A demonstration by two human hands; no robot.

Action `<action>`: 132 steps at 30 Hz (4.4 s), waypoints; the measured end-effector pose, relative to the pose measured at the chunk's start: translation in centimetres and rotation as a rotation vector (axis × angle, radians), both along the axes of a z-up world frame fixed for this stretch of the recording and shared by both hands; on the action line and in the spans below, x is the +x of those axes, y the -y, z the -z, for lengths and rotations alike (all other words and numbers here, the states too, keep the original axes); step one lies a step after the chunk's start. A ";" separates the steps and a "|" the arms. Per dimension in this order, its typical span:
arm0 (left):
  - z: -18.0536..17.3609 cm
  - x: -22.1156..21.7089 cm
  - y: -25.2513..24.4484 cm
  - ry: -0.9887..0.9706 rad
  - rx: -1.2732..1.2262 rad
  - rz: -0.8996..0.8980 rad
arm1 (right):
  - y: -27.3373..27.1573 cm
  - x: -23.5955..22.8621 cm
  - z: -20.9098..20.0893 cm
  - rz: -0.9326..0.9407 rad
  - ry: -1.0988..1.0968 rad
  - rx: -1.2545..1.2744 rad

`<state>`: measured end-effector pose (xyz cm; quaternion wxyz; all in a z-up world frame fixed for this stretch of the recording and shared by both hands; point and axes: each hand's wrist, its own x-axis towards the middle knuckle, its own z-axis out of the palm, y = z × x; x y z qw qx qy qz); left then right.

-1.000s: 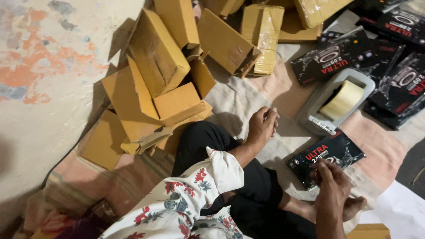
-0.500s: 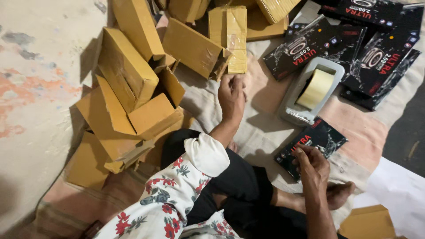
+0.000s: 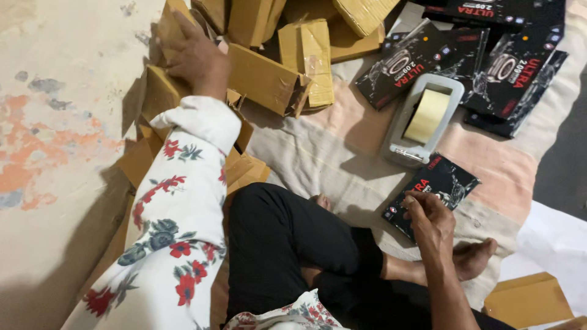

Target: The person sits on the floor and repeatedly opens small product boxes, removes the inner packaging containing a smartwatch and accessories, places the product into a plain cardboard shipping box, and seals it with tape. The process is repeated for multiple units.

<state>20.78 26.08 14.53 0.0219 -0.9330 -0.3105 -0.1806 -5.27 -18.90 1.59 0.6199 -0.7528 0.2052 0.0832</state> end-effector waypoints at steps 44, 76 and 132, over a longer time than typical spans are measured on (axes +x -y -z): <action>2.7 -23.1 27.2 0.100 -0.816 1.486 | 3.7 -1.2 -0.7 -0.035 0.138 0.430; 8.0 -23.7 25.4 0.107 -1.076 0.969 | 3.9 1.2 6.6 0.264 -0.032 -0.586; 9.7 -29.4 25.7 -0.336 -1.336 1.015 | 4.8 -0.6 -5.0 -0.067 0.386 0.433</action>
